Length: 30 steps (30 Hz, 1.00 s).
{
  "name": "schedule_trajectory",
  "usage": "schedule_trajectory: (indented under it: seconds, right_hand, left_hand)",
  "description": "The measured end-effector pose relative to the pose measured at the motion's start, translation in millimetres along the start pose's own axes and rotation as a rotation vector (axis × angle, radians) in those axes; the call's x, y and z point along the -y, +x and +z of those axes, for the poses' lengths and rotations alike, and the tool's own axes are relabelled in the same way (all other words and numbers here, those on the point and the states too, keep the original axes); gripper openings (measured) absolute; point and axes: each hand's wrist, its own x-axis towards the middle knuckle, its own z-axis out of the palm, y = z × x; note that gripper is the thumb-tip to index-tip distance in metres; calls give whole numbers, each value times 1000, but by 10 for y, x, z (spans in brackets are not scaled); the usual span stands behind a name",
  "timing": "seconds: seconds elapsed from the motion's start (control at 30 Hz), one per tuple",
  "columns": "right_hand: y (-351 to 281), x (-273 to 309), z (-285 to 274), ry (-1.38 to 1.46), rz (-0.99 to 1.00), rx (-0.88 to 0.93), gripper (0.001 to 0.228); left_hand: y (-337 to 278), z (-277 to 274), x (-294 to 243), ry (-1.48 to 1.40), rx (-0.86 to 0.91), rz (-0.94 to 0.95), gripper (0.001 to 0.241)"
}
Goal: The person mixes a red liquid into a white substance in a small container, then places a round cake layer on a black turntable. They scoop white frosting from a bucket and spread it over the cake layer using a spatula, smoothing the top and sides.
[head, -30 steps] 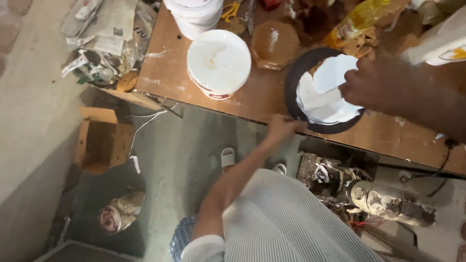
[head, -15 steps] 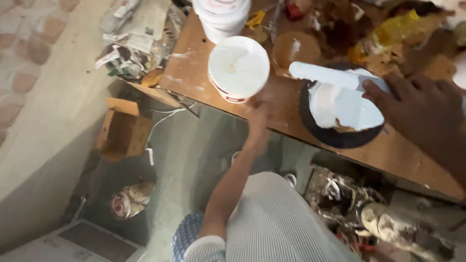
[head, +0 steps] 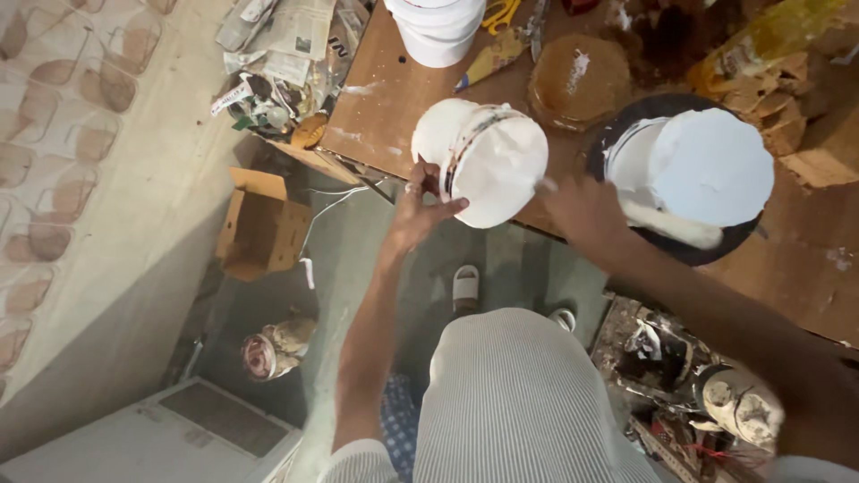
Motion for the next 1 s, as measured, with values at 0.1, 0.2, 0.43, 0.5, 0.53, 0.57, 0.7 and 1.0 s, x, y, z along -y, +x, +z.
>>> schedule_trajectory:
  seconds: [0.1,0.2,0.43,0.5,0.53,0.57,0.7,1.0]
  right_hand:
    - [-251,-16,-46,3,-5,56,31]
    - [-309,73,76,-169,94,-45,27]
    - [-267,269,676,284,190,21,41]
    - [-338,301,812,821,321,83,23]
    - [-386,329,860,1092,385,115,28]
    - [-384,366,894,1260,461,218,29]
    - [-509,493,896,1659,585,337,40]
    - [-1552,-400,419,1757,637,-96,36]
  left_hand:
    - [35,-53,-44,84,87,15,59]
    - [8,-90,-68,95,175,-73,60]
    - [55,-374,254,-40,296,-180,58]
    - [15,-406,434,-62,271,-87,57]
    - [-26,-397,507,-70,260,-41,56]
    - [-21,-395,557,-115,216,-32,56]
    - [30,-244,589,-479,26,-191,53]
    - [76,1171,378,-675,-401,-306,22]
